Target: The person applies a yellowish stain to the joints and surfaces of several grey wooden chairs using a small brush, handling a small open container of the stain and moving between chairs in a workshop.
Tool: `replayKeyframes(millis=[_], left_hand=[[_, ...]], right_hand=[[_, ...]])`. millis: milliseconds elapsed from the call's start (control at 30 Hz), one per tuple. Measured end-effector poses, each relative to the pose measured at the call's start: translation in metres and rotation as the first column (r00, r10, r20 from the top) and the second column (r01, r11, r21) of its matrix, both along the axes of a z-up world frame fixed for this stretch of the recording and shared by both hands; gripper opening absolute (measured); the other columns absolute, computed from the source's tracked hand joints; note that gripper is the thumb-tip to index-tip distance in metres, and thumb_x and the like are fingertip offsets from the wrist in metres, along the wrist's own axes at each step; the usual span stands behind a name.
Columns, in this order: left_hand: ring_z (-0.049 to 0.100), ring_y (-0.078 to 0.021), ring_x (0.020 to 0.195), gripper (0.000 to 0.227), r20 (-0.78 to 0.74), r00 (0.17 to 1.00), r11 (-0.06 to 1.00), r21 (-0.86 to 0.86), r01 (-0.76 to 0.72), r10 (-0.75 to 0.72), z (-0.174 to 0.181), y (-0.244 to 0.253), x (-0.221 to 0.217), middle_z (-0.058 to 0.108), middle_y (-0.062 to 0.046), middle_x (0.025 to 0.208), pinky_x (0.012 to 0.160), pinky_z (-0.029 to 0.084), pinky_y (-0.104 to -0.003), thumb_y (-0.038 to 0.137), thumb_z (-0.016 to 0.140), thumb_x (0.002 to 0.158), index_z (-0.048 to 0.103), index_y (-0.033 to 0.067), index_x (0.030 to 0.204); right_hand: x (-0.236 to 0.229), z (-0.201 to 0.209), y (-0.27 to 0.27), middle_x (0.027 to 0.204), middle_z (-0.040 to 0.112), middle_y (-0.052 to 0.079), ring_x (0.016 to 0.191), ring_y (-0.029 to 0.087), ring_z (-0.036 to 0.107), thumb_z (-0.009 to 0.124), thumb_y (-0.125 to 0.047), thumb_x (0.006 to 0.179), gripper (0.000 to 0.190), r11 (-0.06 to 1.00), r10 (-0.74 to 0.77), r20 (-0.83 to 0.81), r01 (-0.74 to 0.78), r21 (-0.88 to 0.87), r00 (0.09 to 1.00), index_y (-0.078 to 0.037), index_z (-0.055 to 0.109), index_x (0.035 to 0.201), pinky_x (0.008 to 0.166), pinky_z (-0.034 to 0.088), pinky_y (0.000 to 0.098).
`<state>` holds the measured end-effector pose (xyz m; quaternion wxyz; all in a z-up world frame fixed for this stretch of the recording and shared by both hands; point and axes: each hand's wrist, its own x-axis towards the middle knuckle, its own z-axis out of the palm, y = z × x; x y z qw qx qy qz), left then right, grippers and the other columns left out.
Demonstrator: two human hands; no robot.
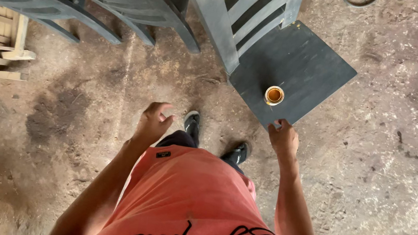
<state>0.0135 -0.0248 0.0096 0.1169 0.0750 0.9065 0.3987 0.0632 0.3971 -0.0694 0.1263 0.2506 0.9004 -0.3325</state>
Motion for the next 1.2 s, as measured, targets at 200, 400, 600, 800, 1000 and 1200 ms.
replayKeyframes(millis=[200, 400, 600, 800, 1000, 1200], left_hand=[[0.074, -0.0283, 0.092, 0.055, -0.143, 0.986, 0.996, -0.034, 0.082, -0.086, -0.009, -0.010, -0.057, 0.061, -0.024, 0.133, 0.075, 0.062, -0.040, 0.024, 0.076, 0.094, 0.055, 0.0032, 0.140], [0.070, -0.0309, 0.101, 0.073, -0.139, 0.977, 0.979, 0.106, 0.174, -0.159, 0.004, -0.004, -0.157, 0.054, -0.027, 0.140, 0.075, 0.063, -0.039, 0.028, 0.078, 0.093, 0.041, 0.0047, 0.151], [0.072, -0.0174, 0.081, 0.027, -0.293, 0.925, 0.907, 0.272, 0.322, -0.241, 0.006, -0.014, -0.211, 0.071, -0.011, 0.101, 0.064, 0.062, -0.028, 0.020, 0.071, 0.101, 0.067, 0.0034, 0.122], [0.041, -0.0141, 0.047, 0.048, -0.168, 0.913, 0.927, -0.027, 0.374, -0.373, -0.020, -0.040, -0.209, 0.052, -0.005, 0.054, 0.044, 0.033, -0.033, 0.024, 0.078, 0.096, 0.052, 0.0042, 0.061], [0.069, -0.0242, 0.072, 0.005, -0.045, 0.938, 0.936, -0.088, 0.339, -0.344, -0.031, -0.061, -0.174, 0.072, -0.012, 0.089, 0.065, 0.055, -0.035, 0.005, 0.066, 0.089, 0.068, 0.0056, 0.094], [0.072, -0.0273, 0.075, 0.016, 0.184, 0.930, 0.921, -0.171, 0.349, -0.318, -0.094, -0.067, -0.153, 0.072, -0.014, 0.092, 0.066, 0.057, -0.036, 0.007, 0.069, 0.087, 0.069, 0.0080, 0.103]], right_hand=[[-0.001, 0.000, -0.016, 0.108, 0.075, 0.017, 0.104, 0.039, 0.070, 0.070, -0.043, 0.088, 0.044, 0.993, -0.079, 0.155, 0.064, 0.097, 0.985, -0.012, 0.073, 0.120, 0.089, 0.055, 0.0475], [0.001, -0.019, -0.046, 0.107, 0.076, 0.017, 0.103, 0.038, 0.070, 0.073, -0.044, 0.086, 0.049, 0.967, -0.229, 0.189, 0.202, 0.155, 0.955, -0.012, 0.072, 0.123, 0.089, 0.055, 0.0479], [-0.020, -0.031, -0.090, 0.101, 0.077, 0.014, 0.098, 0.034, 0.073, 0.078, -0.045, 0.081, 0.052, 0.921, -0.382, 0.138, 0.366, 0.132, 0.914, -0.009, 0.073, 0.118, 0.087, 0.057, 0.0458], [-0.051, -0.047, -0.101, 0.107, 0.072, 0.016, 0.106, 0.034, 0.067, 0.086, -0.044, 0.076, 0.059, 0.896, -0.417, 0.047, 0.403, 0.186, 0.908, -0.005, 0.071, 0.117, 0.092, 0.054, 0.0446], [-0.099, -0.103, -0.055, 0.122, 0.056, 0.016, 0.119, 0.037, 0.052, 0.095, -0.044, 0.069, 0.074, 0.871, -0.404, -0.035, 0.396, 0.290, 0.914, -0.007, 0.063, 0.124, 0.101, 0.049, 0.0460], [-0.150, -0.165, -0.028, 0.115, 0.055, 0.019, 0.110, 0.039, 0.051, 0.101, -0.047, 0.052, 0.102, 0.848, -0.425, -0.074, 0.425, 0.318, 0.902, -0.007, 0.054, 0.133, 0.088, 0.048, 0.0486]])
